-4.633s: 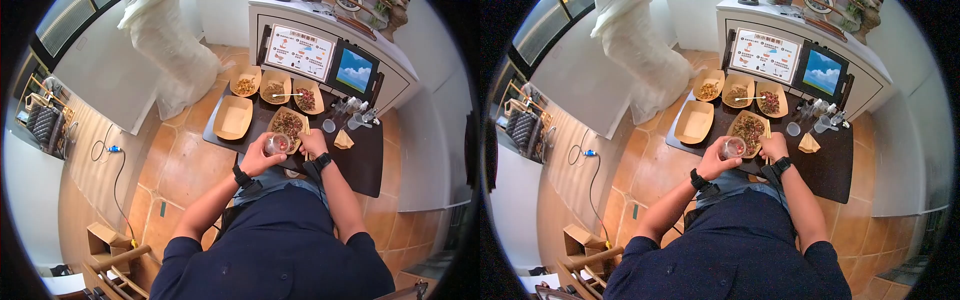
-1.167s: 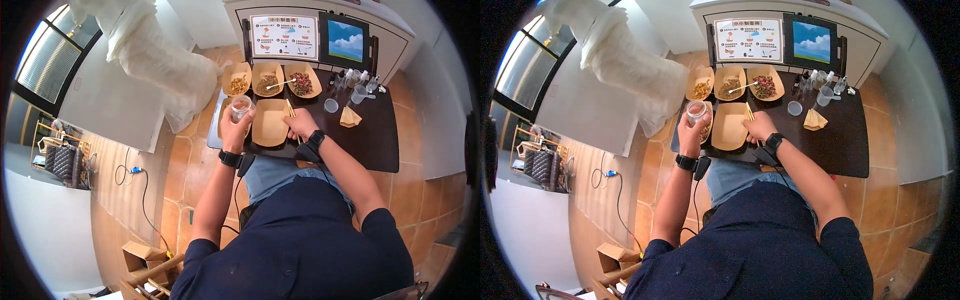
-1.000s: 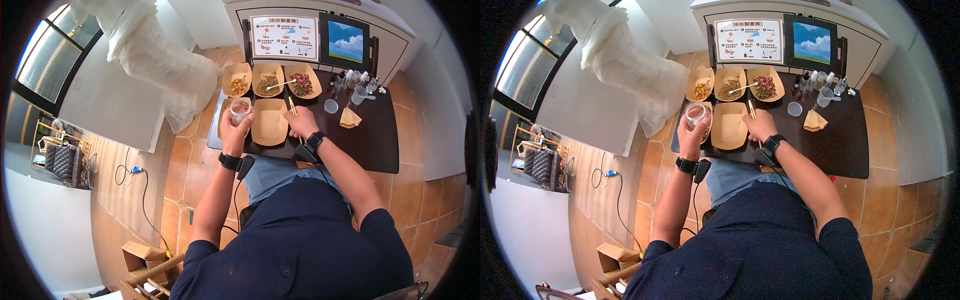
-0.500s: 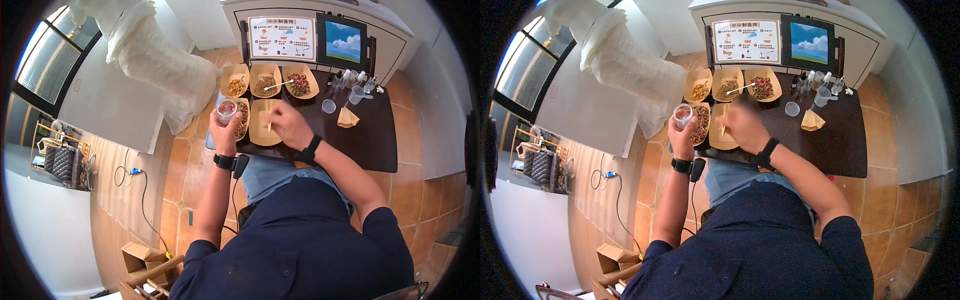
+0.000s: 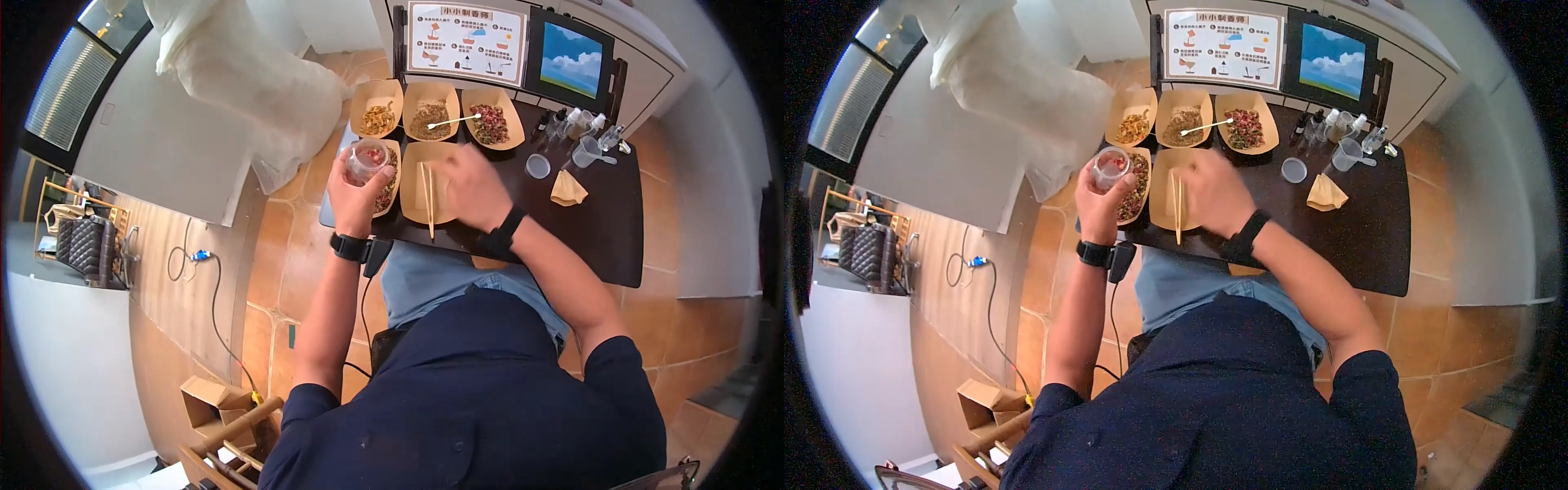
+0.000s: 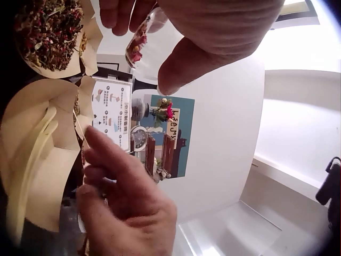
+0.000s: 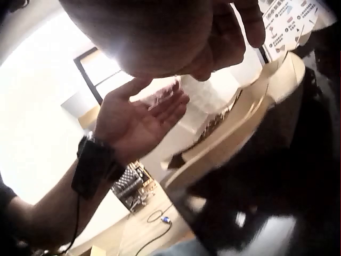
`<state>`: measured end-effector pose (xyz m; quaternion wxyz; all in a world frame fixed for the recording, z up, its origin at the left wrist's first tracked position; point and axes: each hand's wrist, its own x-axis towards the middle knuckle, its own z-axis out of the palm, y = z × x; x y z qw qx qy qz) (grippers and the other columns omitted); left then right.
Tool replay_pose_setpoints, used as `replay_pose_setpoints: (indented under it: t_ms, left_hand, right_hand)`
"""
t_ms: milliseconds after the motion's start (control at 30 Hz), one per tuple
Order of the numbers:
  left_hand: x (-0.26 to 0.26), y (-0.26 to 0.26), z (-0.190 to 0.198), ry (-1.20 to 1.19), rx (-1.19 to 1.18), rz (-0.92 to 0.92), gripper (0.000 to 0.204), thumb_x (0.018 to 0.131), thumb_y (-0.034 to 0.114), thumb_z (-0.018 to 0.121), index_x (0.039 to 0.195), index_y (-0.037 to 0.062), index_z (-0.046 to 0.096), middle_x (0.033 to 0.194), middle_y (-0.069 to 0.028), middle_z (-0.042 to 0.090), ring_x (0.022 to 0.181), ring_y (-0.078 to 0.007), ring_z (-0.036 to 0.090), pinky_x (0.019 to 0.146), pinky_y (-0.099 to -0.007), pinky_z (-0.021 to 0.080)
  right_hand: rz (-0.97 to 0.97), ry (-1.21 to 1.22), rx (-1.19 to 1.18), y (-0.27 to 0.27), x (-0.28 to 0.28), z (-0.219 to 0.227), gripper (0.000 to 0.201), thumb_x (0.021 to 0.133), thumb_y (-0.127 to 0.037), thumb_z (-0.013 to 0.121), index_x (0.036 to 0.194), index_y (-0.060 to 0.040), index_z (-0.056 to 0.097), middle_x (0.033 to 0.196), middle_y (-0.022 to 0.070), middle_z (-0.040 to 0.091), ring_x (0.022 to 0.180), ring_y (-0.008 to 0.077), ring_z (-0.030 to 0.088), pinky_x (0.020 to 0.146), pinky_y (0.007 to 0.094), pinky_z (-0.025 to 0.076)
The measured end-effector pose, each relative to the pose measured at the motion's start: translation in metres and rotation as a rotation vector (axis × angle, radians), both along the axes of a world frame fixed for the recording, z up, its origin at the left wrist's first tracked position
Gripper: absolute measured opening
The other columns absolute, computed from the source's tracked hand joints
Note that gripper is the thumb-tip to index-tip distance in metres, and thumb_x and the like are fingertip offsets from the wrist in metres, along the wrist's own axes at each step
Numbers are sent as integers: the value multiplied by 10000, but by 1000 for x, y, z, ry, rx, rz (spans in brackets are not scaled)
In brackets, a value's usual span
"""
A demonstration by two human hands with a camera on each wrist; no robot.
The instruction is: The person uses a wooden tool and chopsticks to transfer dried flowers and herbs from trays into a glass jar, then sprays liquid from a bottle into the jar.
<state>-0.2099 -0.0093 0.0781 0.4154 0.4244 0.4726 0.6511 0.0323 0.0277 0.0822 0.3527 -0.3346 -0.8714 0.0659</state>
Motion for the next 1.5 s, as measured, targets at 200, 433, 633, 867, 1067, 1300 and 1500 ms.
replay_pose_setpoints:
  t_ms: [200, 433, 633, 867, 1067, 1300, 1500]
  left_hand:
    - [3, 8, 16, -35, 0, -31, 794, 834, -2, 912, 1502, -23, 483, 1354, -128, 676, 1211, -209, 700, 1057, -363, 586]
    - [-1, 28, 25, -41, -43, -41, 887, 839, -9, 897, 1575, -6, 404, 1409, -138, 624, 1267, -220, 663, 1088, -381, 571]
    - [-3, 45, 28, -36, -115, -72, 902, 828, -15, 893, 1580, 9, 396, 1423, -136, 596, 1298, -227, 639, 1103, -383, 561]
    - [-2, 63, 30, 3, -204, -89, 854, 801, -69, 854, 1536, -2, 424, 1407, -124, 599, 1300, -231, 639, 1098, -379, 562]
    - [-3, 74, 28, 174, -246, -127, 844, 785, -96, 844, 1523, 6, 449, 1426, -137, 635, 1343, -253, 635, 1161, -412, 521]
    - [-2, 84, 24, 187, -276, -103, 835, 775, -23, 899, 1509, -3, 500, 1367, -120, 650, 1271, -206, 665, 1070, -354, 571]
    - [-5, 89, 26, 258, -297, -49, 827, 768, 9, 913, 1501, -13, 532, 1345, -99, 613, 1238, -199, 666, 1066, -353, 565]
  right_hand:
    - [-399, 152, -276, 91, 59, 19, 259, 945, -144, 701, 1165, -36, 785, 1085, 206, 746, 994, 407, 728, 892, 490, 585]
    - [-537, -32, -550, 125, 49, 14, 374, 982, -384, 729, 1158, -64, 812, 969, 188, 795, 946, 397, 768, 842, 470, 607]
    - [-556, -187, -552, 141, 35, 16, 390, 981, -419, 728, 1132, -69, 814, 940, 179, 794, 931, 388, 773, 837, 482, 607]
    - [-417, -108, -699, 159, 38, 17, 274, 953, -254, 794, 1096, -20, 800, 864, 162, 782, 800, 321, 766, 740, 430, 583]
    - [-257, 142, -742, 166, 27, 24, 213, 950, -148, 798, 1060, 34, 782, 796, 107, 758, 717, 165, 715, 675, 328, 550]
    - [-106, 413, -853, 173, -4, 7, 187, 960, -135, 807, 1062, 22, 792, 727, -3, 650, 644, 35, 527, 603, 251, 456]
    - [-84, 497, -691, 168, -1, 5, 181, 1004, -130, 768, 1093, 26, 788, 787, 34, 694, 668, 67, 579, 628, 265, 476]
